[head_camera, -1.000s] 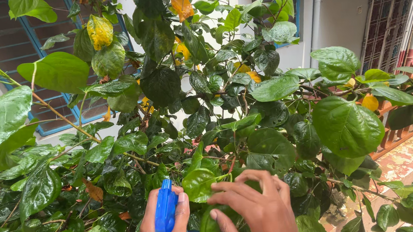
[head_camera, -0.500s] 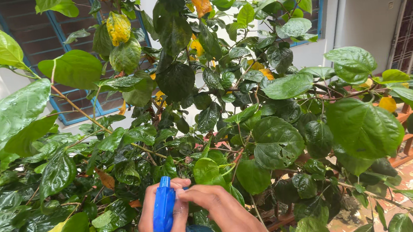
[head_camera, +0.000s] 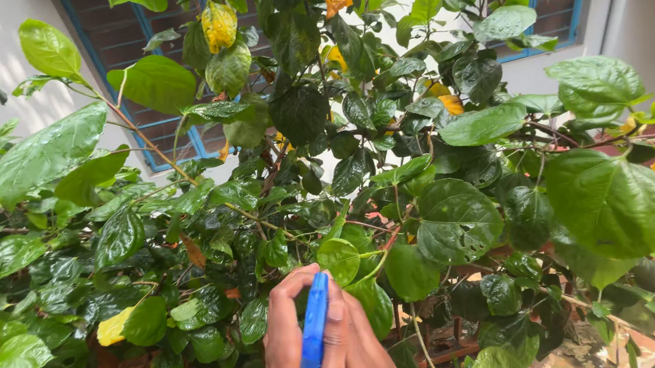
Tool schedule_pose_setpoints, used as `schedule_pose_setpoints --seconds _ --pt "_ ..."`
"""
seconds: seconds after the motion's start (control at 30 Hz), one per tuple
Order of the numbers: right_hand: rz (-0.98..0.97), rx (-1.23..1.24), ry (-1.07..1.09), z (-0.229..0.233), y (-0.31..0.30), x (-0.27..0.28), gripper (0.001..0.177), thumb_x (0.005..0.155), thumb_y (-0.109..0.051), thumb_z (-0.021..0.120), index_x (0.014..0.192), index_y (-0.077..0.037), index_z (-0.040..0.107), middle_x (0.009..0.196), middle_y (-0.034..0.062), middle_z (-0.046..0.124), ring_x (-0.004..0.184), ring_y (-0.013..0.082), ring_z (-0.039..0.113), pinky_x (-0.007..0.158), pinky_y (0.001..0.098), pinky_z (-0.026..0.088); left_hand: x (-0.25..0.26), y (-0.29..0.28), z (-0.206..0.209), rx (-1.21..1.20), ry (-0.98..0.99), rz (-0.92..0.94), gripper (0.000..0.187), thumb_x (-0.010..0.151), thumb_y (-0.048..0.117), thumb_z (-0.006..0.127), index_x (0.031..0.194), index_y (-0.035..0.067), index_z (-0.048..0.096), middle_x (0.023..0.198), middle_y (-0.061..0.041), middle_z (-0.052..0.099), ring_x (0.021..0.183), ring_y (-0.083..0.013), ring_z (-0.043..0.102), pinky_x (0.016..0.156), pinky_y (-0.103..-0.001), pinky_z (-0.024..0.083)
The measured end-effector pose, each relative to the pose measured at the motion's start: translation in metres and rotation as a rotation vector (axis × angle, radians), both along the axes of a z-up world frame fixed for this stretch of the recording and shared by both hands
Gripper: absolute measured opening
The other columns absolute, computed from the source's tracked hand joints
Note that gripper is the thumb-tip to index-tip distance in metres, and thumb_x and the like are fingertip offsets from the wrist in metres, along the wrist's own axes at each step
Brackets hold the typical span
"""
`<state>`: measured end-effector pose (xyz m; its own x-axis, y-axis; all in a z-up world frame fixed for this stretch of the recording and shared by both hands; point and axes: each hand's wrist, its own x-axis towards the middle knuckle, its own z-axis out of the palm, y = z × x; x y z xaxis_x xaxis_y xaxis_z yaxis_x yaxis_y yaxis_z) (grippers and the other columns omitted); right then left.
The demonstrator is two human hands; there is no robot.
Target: The person sprays water onto the leaves of a large green plant using a blue spray bottle, while using their other hand to move leaves aside.
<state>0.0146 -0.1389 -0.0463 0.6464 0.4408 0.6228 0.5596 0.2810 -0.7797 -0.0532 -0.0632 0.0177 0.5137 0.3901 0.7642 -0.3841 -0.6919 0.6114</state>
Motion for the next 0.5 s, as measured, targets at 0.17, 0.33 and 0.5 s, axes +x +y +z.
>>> schedule_pose_setpoints --seconds 0.17,0.33,0.5 --pt "-0.033 0.062 0.326 -0.018 0.003 0.002 0.066 0.102 -0.049 0.027 0.15 -0.009 0.049 0.144 0.0073 0.059 0.121 0.0192 0.065 0.104 0.0338 0.048 0.001 -0.013 -0.005 0.151 0.127 0.1 0.06 0.085 0.041 0.074 0.131 0.008 0.055 0.137 -0.015 0.059 0.127 -0.0309 0.061 0.104 -0.05 0.04" --pt "-0.231 0.043 0.012 -0.011 -0.012 0.015 0.05 0.086 -0.024 0.064 0.134 -0.008 0.059 0.12 0.0086 0.072 0.109 0.0133 0.074 0.092 0.0307 0.058 0.027 0.002 -0.021 0.092 0.184 -0.23 0.106 0.064 0.052 0.081 0.15 0.008 0.038 0.142 -0.019 0.045 0.124 -0.0328 0.057 0.101 -0.047 0.047" --pt "-0.372 -0.159 0.109 0.015 -0.031 0.017 0.049 0.061 -0.005 0.069 0.109 -0.011 0.069 0.09 0.0061 0.079 0.065 0.0106 0.076 0.058 0.029 0.059 0.025 0.026 -0.027 -0.004 0.148 -0.189 0.085 0.075 0.051 0.077 0.145 0.011 0.051 0.146 -0.016 0.049 0.134 -0.0319 0.054 0.097 -0.046 0.049"
